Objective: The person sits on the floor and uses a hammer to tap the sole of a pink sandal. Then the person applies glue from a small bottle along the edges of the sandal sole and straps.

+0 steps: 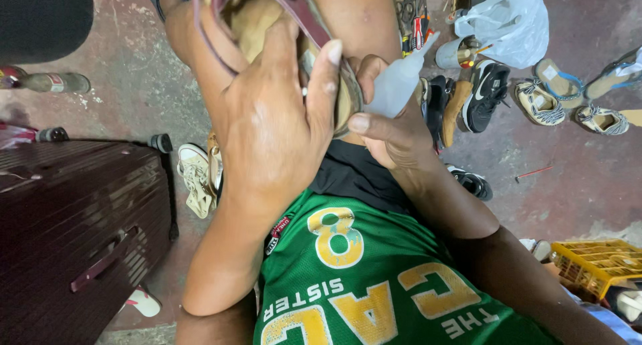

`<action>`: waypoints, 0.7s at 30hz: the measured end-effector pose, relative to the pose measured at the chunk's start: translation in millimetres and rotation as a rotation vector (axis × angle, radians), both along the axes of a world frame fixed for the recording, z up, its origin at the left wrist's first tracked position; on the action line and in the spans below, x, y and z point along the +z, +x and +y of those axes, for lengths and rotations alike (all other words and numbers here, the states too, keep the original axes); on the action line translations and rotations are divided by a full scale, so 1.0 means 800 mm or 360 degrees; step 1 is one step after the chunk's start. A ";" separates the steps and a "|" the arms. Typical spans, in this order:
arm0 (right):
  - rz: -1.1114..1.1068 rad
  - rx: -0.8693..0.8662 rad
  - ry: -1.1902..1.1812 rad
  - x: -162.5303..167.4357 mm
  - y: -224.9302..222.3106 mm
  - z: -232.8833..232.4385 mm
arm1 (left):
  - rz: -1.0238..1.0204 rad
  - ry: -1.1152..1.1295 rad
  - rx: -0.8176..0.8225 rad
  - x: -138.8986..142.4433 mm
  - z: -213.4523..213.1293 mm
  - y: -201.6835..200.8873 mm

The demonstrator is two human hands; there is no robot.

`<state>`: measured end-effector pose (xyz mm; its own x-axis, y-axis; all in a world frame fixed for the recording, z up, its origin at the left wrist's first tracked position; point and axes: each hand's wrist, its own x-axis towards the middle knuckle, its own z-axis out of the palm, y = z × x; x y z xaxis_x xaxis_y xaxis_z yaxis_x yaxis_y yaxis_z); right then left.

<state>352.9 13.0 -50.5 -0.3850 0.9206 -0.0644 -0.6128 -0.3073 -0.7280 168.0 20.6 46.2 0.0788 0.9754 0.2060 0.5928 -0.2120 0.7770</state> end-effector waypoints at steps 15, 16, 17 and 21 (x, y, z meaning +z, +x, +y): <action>0.0269 0.0021 -0.0201 0.004 0.010 0.014 | 0.0627 0.0478 -0.0153 -0.015 -0.041 -0.023; 0.0240 0.0041 -0.0211 0.004 0.012 0.014 | 0.0568 0.0491 -0.0165 -0.016 -0.039 -0.025; 0.0209 0.0067 -0.0222 0.004 0.014 0.015 | 0.0510 0.0501 -0.0174 -0.017 -0.038 -0.026; -0.0004 0.0059 0.0094 0.006 0.024 0.019 | 0.0279 0.0493 -0.0214 -0.016 -0.027 -0.029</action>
<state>371.7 28.5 -45.4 -0.4189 0.9080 -0.0116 -0.5998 -0.2863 -0.7472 145.1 -1.1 33.1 0.2622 0.8474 0.4617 0.6618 -0.5061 0.5531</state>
